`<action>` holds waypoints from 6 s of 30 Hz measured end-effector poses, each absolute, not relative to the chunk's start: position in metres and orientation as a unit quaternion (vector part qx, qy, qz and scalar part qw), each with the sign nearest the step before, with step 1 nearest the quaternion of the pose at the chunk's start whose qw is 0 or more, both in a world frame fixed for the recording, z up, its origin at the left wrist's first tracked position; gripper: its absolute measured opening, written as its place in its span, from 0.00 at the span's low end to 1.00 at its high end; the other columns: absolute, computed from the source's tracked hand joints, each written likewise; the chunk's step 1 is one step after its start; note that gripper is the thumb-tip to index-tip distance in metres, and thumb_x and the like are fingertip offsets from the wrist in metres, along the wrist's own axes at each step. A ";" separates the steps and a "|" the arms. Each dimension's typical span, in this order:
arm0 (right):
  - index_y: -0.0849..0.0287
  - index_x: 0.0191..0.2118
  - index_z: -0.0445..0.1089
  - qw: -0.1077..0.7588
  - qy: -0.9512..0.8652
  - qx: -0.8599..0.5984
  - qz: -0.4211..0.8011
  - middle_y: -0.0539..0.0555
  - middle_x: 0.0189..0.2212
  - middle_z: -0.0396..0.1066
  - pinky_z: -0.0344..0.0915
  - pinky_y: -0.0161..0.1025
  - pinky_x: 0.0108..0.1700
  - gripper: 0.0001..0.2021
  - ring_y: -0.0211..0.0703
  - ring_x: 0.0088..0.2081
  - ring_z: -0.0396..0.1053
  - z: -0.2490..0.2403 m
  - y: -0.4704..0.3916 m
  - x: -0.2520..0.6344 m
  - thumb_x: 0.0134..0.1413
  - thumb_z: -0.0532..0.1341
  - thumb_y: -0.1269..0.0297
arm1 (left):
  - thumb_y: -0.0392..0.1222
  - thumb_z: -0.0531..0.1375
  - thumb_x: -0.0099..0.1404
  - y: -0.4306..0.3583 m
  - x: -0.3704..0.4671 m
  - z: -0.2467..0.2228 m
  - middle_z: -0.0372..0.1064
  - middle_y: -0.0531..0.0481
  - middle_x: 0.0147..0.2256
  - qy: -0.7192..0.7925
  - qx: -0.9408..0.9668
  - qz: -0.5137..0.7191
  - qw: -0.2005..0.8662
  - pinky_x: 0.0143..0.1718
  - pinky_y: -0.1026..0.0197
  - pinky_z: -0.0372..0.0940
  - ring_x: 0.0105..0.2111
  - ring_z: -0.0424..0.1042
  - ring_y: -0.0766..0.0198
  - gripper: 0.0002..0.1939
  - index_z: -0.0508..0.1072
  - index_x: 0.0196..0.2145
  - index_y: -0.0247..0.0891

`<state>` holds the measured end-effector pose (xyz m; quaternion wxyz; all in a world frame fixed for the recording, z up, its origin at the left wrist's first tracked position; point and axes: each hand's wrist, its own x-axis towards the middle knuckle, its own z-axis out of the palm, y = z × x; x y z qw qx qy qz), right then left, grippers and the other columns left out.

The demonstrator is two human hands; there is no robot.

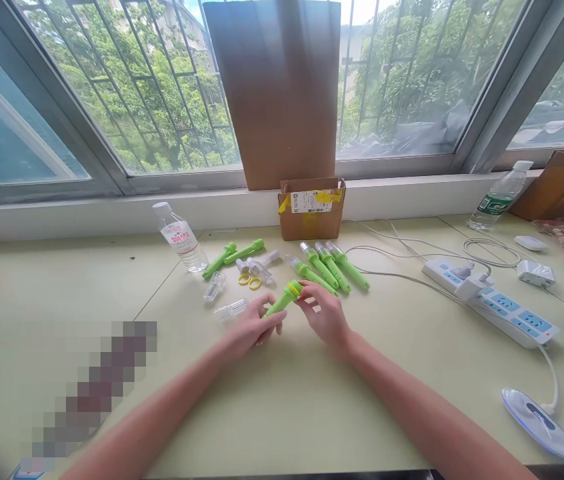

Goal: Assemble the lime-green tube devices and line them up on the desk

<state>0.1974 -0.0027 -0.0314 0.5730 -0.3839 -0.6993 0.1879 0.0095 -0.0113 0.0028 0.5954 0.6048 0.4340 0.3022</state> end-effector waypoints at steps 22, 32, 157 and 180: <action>0.56 0.34 0.65 0.573 -0.707 -0.379 0.168 0.58 0.43 0.73 0.77 0.42 0.31 0.05 0.48 0.43 0.74 -0.029 -0.003 0.195 0.57 0.60 0.61 | 0.57 0.61 0.56 -0.011 0.009 0.004 0.66 0.58 0.21 0.457 0.606 0.280 0.587 0.14 0.69 0.48 0.13 0.53 0.75 0.23 0.66 0.42 0.39; 0.55 0.35 0.65 0.564 -0.705 -0.391 0.180 0.57 0.46 0.72 0.76 0.40 0.28 0.06 0.41 0.33 0.74 -0.032 -0.001 0.196 0.57 0.60 0.60 | 0.58 0.59 0.58 -0.009 0.009 0.002 0.74 0.46 0.30 0.409 0.570 0.315 0.640 0.15 0.68 0.51 0.16 0.62 0.72 0.20 0.67 0.35 0.36; 0.54 0.38 0.68 0.555 -0.734 -0.363 0.148 0.56 0.46 0.70 0.76 0.39 0.29 0.02 0.39 0.33 0.73 -0.030 -0.006 0.195 0.58 0.59 0.65 | 0.58 0.60 0.58 -0.011 0.012 0.005 0.71 0.52 0.26 0.418 0.587 0.301 0.625 0.15 0.69 0.51 0.14 0.59 0.73 0.20 0.61 0.36 0.39; 0.55 0.40 0.65 0.537 -0.765 -0.344 0.093 0.57 0.47 0.69 0.75 0.37 0.29 0.07 0.39 0.37 0.72 -0.033 -0.004 0.194 0.57 0.58 0.72 | 0.55 0.61 0.58 -0.011 0.011 0.002 0.72 0.51 0.27 0.403 0.585 0.291 0.640 0.12 0.70 0.51 0.14 0.62 0.71 0.19 0.59 0.35 0.40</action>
